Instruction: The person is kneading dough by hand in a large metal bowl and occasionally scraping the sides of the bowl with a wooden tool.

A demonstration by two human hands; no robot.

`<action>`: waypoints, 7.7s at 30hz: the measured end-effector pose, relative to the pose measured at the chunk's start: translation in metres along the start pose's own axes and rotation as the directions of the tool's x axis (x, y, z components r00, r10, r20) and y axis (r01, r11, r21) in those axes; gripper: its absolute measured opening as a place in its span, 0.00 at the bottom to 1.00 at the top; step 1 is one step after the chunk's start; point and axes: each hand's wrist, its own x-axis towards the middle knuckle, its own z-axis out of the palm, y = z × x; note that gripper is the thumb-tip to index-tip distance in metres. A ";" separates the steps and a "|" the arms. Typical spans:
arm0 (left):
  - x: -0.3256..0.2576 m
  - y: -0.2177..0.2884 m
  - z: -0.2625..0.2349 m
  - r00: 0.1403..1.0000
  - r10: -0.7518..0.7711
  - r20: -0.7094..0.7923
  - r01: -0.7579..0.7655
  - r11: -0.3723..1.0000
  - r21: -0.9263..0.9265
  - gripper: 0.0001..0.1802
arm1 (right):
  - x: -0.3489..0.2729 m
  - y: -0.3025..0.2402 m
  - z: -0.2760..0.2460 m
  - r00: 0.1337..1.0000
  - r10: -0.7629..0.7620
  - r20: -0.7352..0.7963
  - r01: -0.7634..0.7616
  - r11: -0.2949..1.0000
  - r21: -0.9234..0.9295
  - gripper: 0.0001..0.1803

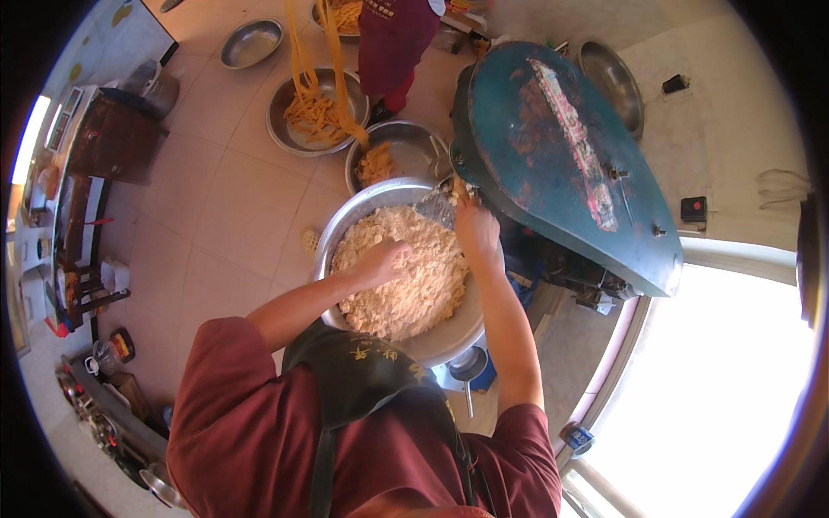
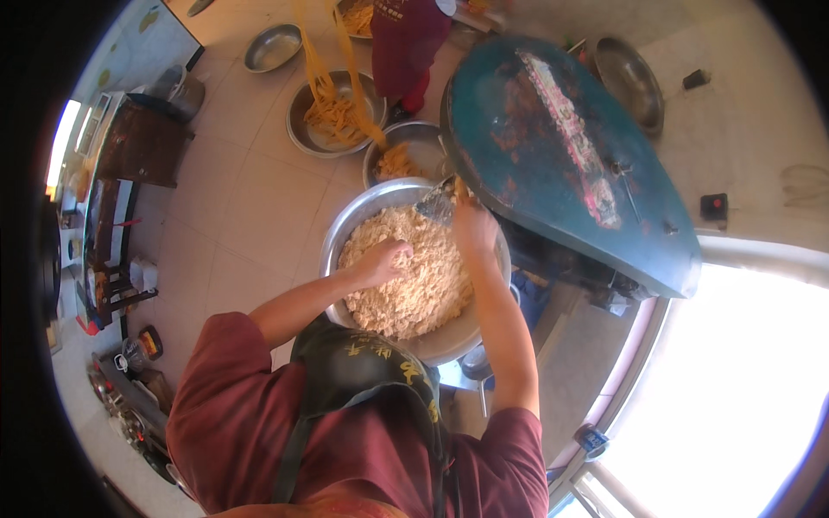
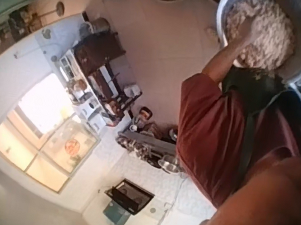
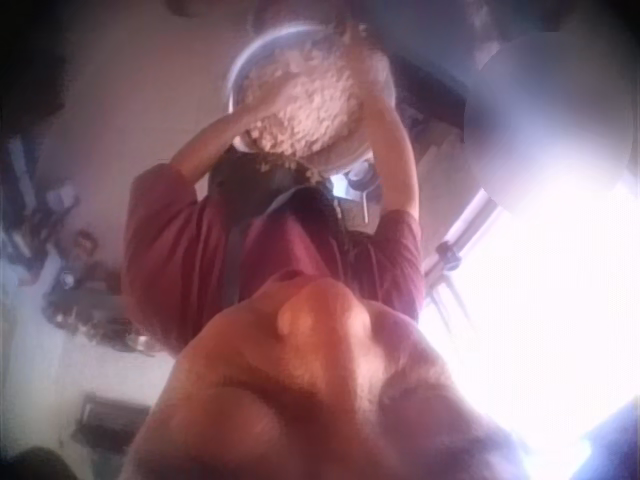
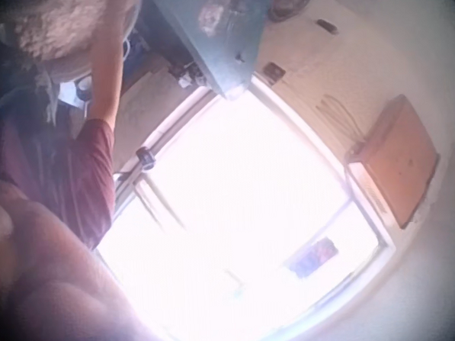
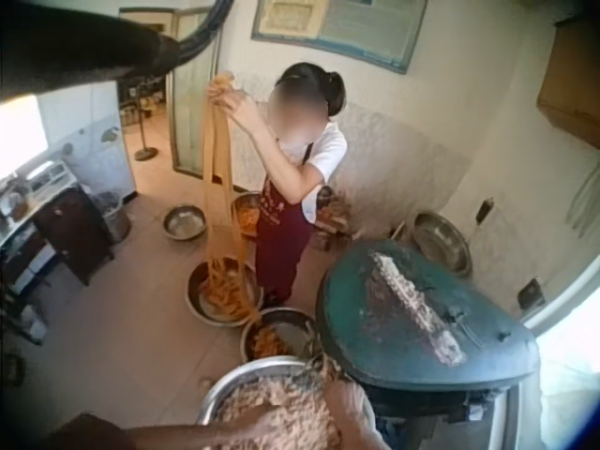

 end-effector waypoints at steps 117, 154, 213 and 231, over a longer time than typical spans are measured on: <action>-0.021 0.004 0.020 0.996 -0.017 0.082 -0.003 0.972 0.236 0.24 | -0.227 0.113 0.068 0.911 0.061 -0.409 0.102 0.925 0.367 0.10; -0.041 -0.061 -0.031 0.987 -0.056 0.149 0.113 0.908 -0.403 0.20 | -0.027 -0.016 -0.011 0.951 0.311 0.006 -0.311 0.950 0.022 0.25; 0.143 0.073 -0.010 0.996 0.057 -0.062 -0.019 0.866 0.500 0.30 | -0.051 0.031 -0.013 0.973 0.219 -0.071 -0.188 0.934 0.302 0.23; 0.095 0.082 -0.026 0.913 0.364 -0.183 -0.326 0.923 0.205 0.32 | -0.074 0.033 -0.007 0.983 0.176 -0.049 -0.145 0.915 0.376 0.19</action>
